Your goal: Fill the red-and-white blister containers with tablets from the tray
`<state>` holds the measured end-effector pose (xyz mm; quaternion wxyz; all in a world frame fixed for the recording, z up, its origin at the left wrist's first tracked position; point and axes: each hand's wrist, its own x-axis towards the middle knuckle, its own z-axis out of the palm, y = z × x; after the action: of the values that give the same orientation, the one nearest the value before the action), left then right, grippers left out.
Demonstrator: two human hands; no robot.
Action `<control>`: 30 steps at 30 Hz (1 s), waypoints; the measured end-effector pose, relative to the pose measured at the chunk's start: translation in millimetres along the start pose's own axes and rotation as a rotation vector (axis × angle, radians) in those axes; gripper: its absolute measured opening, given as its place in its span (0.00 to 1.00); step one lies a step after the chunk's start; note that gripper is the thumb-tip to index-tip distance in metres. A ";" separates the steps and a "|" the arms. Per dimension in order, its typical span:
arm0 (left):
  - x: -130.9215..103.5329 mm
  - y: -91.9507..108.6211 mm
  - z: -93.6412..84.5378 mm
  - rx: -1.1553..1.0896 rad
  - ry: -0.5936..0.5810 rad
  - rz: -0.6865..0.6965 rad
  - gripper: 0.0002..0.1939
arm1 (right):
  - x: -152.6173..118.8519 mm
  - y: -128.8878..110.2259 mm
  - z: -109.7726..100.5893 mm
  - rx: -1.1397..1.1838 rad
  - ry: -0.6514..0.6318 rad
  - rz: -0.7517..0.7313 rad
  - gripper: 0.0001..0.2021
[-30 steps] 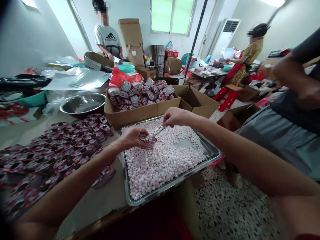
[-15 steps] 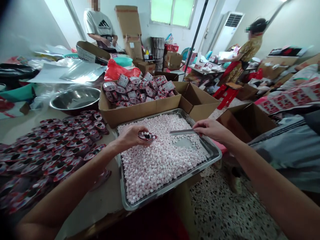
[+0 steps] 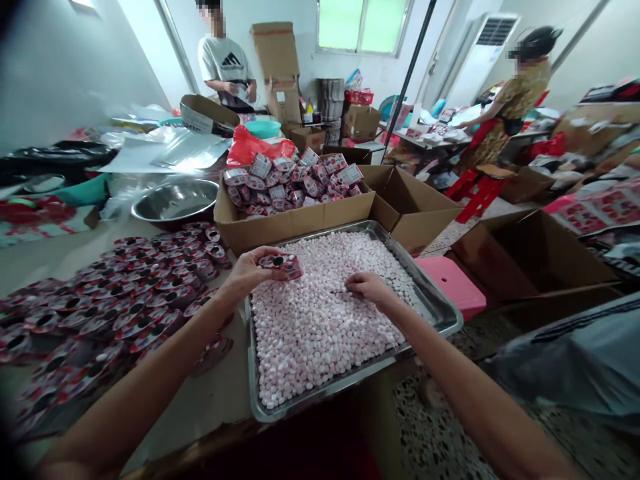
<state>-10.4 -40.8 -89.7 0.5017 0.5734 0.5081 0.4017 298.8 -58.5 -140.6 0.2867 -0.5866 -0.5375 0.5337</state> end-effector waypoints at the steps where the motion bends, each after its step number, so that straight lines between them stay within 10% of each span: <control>1: -0.6 0.7 0.3 -0.019 0.016 -0.009 0.33 | -6.4 -5.7 -9.0 0.045 -0.020 0.027 0.17; 8: -9.2 11.8 20.1 0.086 -0.053 0.102 0.30 | -36.5 -77.6 -44.2 0.130 -0.086 0.014 0.22; 23: -23.3 17.5 34.6 0.123 -0.260 0.057 0.25 | -33.2 -203.7 -29.3 -0.723 -0.135 -0.375 0.04; 26: -23.3 14.2 30.8 0.059 -0.278 0.025 0.26 | -45.2 -194.3 -52.5 -0.746 -0.073 -0.352 0.06; 30: -22.5 6.9 20.0 0.007 -0.201 0.005 0.29 | -49.8 -115.2 -99.1 -0.738 0.064 -0.187 0.06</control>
<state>6.6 -66.2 -85.2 0.5471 0.6138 0.4550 0.3419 361.3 -51.9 6.4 0.1204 -0.6153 -0.7353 0.2573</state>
